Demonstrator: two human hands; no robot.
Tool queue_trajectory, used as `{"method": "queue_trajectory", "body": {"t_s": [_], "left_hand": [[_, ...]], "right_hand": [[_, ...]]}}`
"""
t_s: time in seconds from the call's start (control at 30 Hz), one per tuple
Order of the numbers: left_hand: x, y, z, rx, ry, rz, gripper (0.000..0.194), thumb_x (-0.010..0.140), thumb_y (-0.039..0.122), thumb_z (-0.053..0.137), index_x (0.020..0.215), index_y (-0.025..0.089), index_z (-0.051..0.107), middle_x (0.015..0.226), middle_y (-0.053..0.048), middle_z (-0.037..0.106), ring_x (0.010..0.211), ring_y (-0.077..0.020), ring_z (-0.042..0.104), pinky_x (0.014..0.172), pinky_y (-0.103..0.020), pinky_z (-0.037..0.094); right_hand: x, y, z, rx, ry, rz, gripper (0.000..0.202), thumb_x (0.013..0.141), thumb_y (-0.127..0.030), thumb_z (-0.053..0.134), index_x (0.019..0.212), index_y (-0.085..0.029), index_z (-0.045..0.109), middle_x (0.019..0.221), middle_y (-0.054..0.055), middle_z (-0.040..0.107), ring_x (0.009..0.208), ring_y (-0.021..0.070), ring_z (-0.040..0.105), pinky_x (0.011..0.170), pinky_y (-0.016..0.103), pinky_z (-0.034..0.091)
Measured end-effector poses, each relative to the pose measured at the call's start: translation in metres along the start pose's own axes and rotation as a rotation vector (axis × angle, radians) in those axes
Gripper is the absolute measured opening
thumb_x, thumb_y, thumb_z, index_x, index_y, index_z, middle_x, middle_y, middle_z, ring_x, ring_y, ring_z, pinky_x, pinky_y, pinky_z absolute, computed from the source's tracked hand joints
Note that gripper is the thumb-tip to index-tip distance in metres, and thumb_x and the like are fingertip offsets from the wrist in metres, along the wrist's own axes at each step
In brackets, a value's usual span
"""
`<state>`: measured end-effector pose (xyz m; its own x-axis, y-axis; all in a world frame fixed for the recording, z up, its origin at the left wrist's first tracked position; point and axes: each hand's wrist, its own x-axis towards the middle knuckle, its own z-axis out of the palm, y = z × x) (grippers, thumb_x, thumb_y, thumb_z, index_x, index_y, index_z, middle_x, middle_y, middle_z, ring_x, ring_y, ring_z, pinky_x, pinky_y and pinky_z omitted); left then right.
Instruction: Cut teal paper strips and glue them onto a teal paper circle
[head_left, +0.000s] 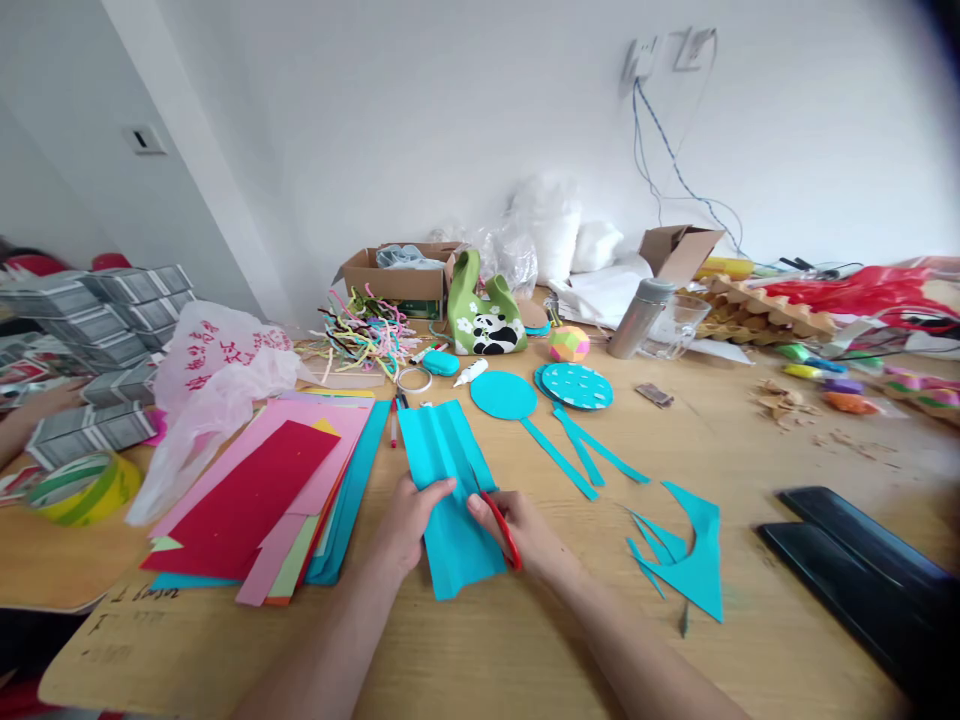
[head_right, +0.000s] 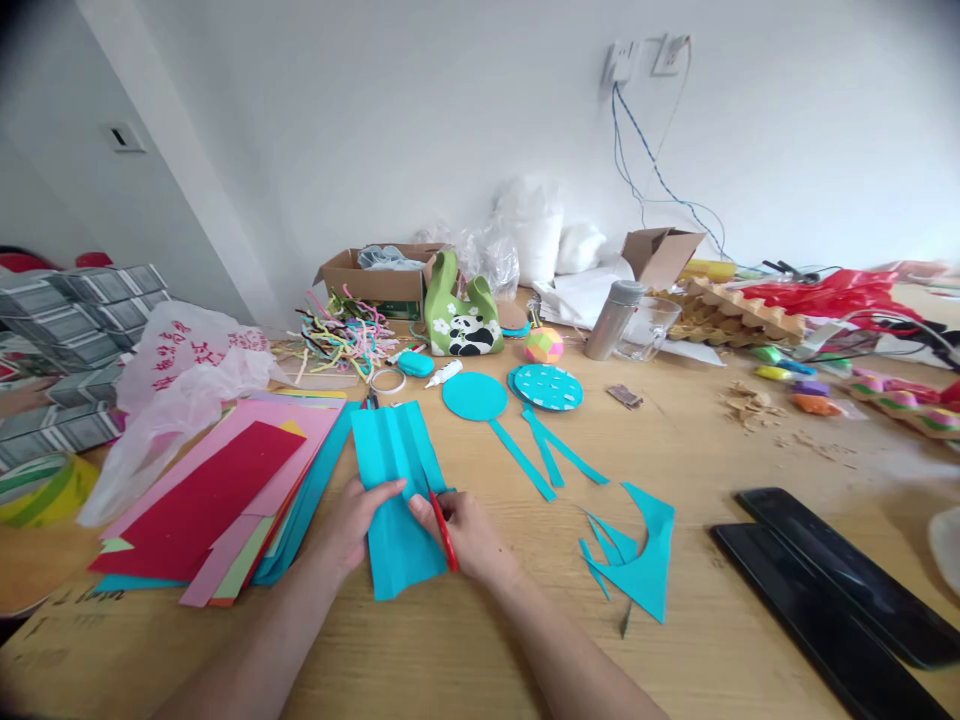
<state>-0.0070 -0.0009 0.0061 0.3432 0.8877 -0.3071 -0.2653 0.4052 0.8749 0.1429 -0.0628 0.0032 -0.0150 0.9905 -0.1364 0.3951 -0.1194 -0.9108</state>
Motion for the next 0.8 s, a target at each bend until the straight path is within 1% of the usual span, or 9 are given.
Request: {"method": "queue_trajectory", "body": {"t_s": [0.17,0.37,0.53,0.63,0.8], "left_hand": [[-0.0002,-0.0006,-0.0001,0.007,-0.012,0.026,0.047,0.060,0.030,0.081,0.103,0.015,0.068,0.100,-0.012,0.074,0.098,-0.0347,0.067,0.081,-0.043,0.054],[0.0013,-0.0019,-0.0016,0.034,-0.008,0.056,0.048,0.059,0.031,0.081,0.103,0.015,0.068,0.104,-0.012,0.073,0.100,-0.0352,0.066,0.082,-0.043,0.053],[0.0023,-0.0027,-0.0025,0.029,0.016,0.086,0.051,0.059,0.032,0.081,0.105,0.015,0.068,0.103,-0.012,0.073,0.100,-0.0350,0.066,0.082,-0.043,0.053],[0.0028,-0.0040,-0.0034,0.065,0.012,0.119,0.049,0.061,0.032,0.080,0.106,0.016,0.068,0.104,-0.011,0.073,0.100,-0.0339,0.066,0.081,-0.041,0.053],[0.0036,-0.0062,-0.0043,0.087,0.013,0.128,0.047,0.063,0.033,0.078,0.105,0.014,0.068,0.104,-0.012,0.073,0.099,-0.0339,0.066,0.079,-0.040,0.053]], "right_hand": [[0.0008,0.0004,0.0001,-0.016,0.014,0.022,0.056,0.078,-0.069,0.048,0.055,-0.021,0.031,0.054,-0.006,0.024,0.050,0.0075,0.023,0.044,0.024,0.017],[0.0022,-0.0031,0.0002,-0.018,0.041,0.026,0.059,0.075,-0.074,0.046,0.053,-0.021,0.032,0.053,-0.006,0.022,0.050,0.0073,0.021,0.044,0.024,0.016],[0.0016,-0.0052,-0.0002,0.009,0.037,0.043,0.060,0.073,-0.077,0.045,0.053,-0.022,0.032,0.053,-0.006,0.021,0.050,0.0073,0.020,0.043,0.025,0.015],[0.0020,-0.0048,0.0006,0.018,0.045,0.061,0.061,0.072,-0.078,0.046,0.053,-0.022,0.032,0.052,-0.006,0.022,0.049,0.0073,0.020,0.043,0.025,0.015],[0.0022,-0.0031,0.0019,0.017,0.026,0.051,0.060,0.073,-0.076,0.047,0.053,-0.021,0.032,0.051,-0.006,0.023,0.050,0.0075,0.020,0.043,0.024,0.015]]}}
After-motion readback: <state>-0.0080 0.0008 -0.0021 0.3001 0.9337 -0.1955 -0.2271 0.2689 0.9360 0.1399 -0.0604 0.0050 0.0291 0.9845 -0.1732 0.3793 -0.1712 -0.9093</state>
